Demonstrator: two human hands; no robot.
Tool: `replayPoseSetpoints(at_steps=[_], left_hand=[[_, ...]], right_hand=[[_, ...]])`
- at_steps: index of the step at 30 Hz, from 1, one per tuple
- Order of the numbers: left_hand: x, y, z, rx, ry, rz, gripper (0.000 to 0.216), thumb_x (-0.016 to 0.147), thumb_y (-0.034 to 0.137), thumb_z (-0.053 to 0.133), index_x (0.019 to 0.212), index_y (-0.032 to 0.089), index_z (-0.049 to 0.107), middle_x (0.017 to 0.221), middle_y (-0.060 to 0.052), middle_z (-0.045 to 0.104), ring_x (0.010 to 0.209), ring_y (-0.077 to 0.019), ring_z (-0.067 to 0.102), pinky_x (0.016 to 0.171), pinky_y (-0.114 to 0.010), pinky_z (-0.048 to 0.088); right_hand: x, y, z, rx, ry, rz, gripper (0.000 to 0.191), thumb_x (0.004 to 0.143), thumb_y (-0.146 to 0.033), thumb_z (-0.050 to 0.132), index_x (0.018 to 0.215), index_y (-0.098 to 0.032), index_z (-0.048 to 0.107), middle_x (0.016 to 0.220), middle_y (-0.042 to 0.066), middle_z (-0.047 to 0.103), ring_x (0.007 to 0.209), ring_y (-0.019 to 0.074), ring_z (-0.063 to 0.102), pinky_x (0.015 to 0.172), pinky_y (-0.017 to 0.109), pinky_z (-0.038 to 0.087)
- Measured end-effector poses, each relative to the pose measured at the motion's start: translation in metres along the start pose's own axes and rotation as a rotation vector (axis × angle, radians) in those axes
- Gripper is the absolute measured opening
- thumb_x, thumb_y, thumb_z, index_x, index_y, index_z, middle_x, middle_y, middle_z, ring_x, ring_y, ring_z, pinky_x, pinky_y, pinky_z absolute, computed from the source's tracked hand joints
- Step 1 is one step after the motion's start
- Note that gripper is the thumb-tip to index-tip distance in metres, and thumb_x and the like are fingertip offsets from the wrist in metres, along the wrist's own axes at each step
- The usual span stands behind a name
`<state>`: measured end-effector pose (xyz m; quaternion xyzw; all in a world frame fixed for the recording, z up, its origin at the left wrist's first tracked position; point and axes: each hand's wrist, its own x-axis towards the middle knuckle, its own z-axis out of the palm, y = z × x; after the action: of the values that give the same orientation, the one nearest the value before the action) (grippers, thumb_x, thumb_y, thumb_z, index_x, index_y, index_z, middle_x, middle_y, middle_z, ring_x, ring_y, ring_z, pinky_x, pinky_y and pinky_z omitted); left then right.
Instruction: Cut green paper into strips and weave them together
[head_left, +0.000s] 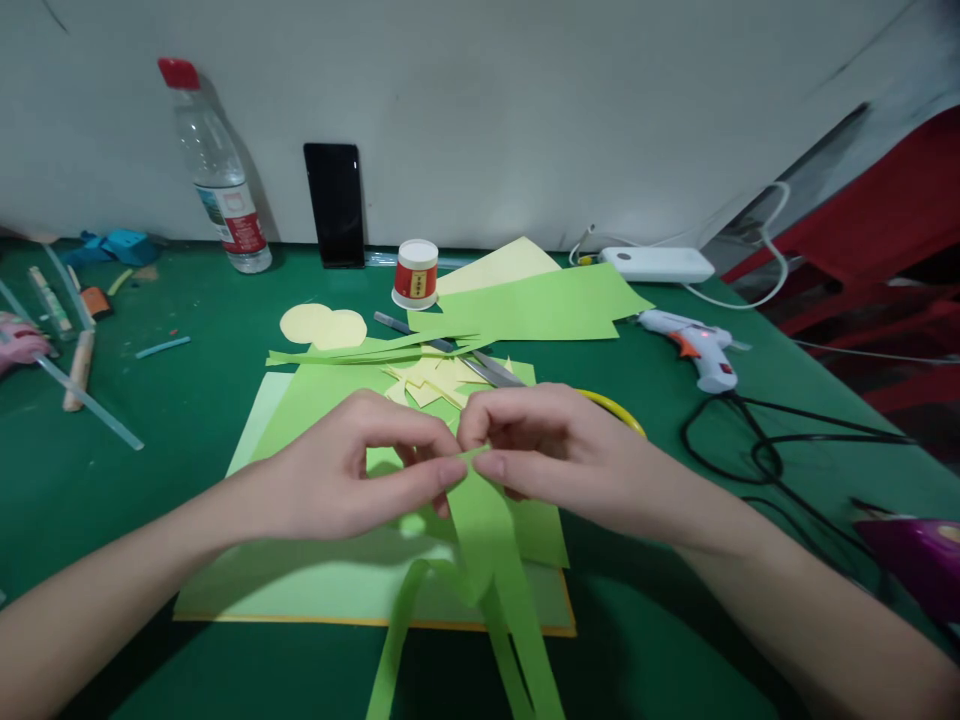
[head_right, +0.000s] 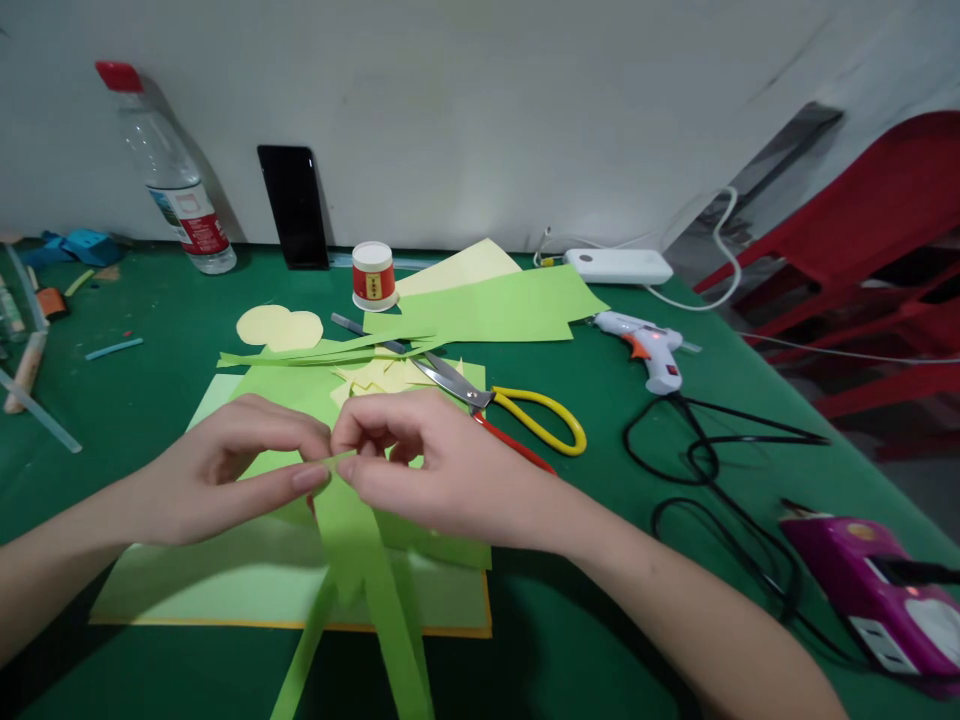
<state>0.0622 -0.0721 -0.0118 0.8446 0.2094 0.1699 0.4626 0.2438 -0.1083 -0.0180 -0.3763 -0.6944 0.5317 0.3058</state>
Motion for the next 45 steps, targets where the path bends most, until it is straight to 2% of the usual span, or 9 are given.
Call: replayPoseSetpoints(at_steps=[3,9,15,20,23,26,31,36,45], left_hand=[[0.0,-0.001,0.003,0.016,0.034,0.012,0.025,0.083,0.014,0.047,0.06,0.014,0.058,0.055,0.002,0.057,0.048,-0.0061,0.047,0.048,-0.017,0.036],[-0.002,-0.001,0.008,0.083,0.182,0.033,0.025,0.082,0.016,0.047,0.059,0.015,0.058,0.05,0.003,0.051,0.046,-0.0076,0.041,0.046,-0.019,0.036],[-0.003,0.002,0.008,0.134,0.31,0.081,0.02,0.079,0.011,0.051,0.061,0.016,0.058,0.055,0.003,0.059,0.048,-0.0068,0.048,0.048,-0.017,0.038],[-0.004,0.003,0.01,0.194,0.397,0.106,0.017,0.078,0.01,0.052,0.064,0.016,0.059,0.055,0.004,0.059,0.048,-0.0064,0.049,0.047,-0.017,0.038],[-0.004,0.003,0.011,0.16,0.359,0.083,0.019,0.078,0.013,0.054,0.059,0.016,0.056,0.051,0.005,0.055,0.045,-0.0058,0.046,0.044,-0.017,0.036],[-0.004,0.003,0.01,0.099,0.24,0.026,0.024,0.079,0.017,0.055,0.055,0.015,0.056,0.047,0.005,0.052,0.043,-0.0054,0.043,0.043,-0.017,0.035],[-0.004,0.001,0.011,0.008,0.126,-0.047,0.023,0.082,0.021,0.053,0.066,0.014,0.067,0.055,0.001,0.062,0.047,-0.0072,0.051,0.044,-0.017,0.037],[-0.002,-0.005,0.015,-0.02,0.195,-0.06,0.023,0.082,0.023,0.054,0.067,0.013,0.069,0.056,-0.001,0.066,0.045,-0.0085,0.054,0.043,-0.018,0.039],[0.0,-0.003,0.018,-0.051,0.275,-0.035,0.024,0.08,0.018,0.055,0.06,0.015,0.066,0.055,0.0,0.066,0.049,-0.0098,0.059,0.048,-0.017,0.045]], right_hand=[[0.0,-0.001,0.001,-0.052,0.007,-0.018,0.017,0.08,-0.013,0.047,0.064,-0.016,0.047,0.059,-0.005,0.042,0.05,0.0042,0.037,0.043,0.017,0.03],[0.0,-0.001,0.003,-0.058,0.103,-0.104,0.016,0.081,-0.014,0.047,0.066,-0.017,0.049,0.063,-0.003,0.046,0.053,0.0059,0.041,0.045,0.017,0.035],[-0.001,-0.001,0.004,-0.06,0.181,-0.078,0.015,0.084,-0.019,0.046,0.069,-0.017,0.049,0.066,-0.001,0.048,0.052,0.0061,0.042,0.046,0.018,0.038],[-0.001,-0.002,0.004,-0.041,0.189,-0.065,0.013,0.084,-0.023,0.048,0.072,-0.018,0.049,0.066,-0.002,0.045,0.053,0.0061,0.042,0.045,0.018,0.037],[-0.001,-0.003,0.004,-0.067,0.22,-0.069,0.014,0.083,-0.021,0.048,0.069,-0.018,0.049,0.064,-0.003,0.045,0.051,0.0056,0.042,0.044,0.018,0.036],[0.0,-0.004,0.005,-0.08,0.255,-0.083,0.015,0.082,-0.019,0.049,0.067,-0.018,0.047,0.062,-0.003,0.046,0.048,0.0049,0.042,0.042,0.018,0.036],[-0.002,-0.004,0.011,-0.179,0.327,-0.11,0.014,0.082,-0.019,0.05,0.068,-0.018,0.048,0.053,-0.006,0.045,0.042,0.0039,0.038,0.036,0.016,0.03],[-0.003,-0.001,0.015,-0.451,0.441,-0.23,0.013,0.083,-0.015,0.049,0.071,-0.019,0.047,0.042,-0.01,0.038,0.034,0.0031,0.026,0.032,0.018,0.017],[-0.002,0.003,0.02,-0.551,0.583,-0.278,0.014,0.083,-0.013,0.05,0.071,-0.02,0.046,0.042,-0.009,0.038,0.033,0.0039,0.026,0.032,0.019,0.017]])
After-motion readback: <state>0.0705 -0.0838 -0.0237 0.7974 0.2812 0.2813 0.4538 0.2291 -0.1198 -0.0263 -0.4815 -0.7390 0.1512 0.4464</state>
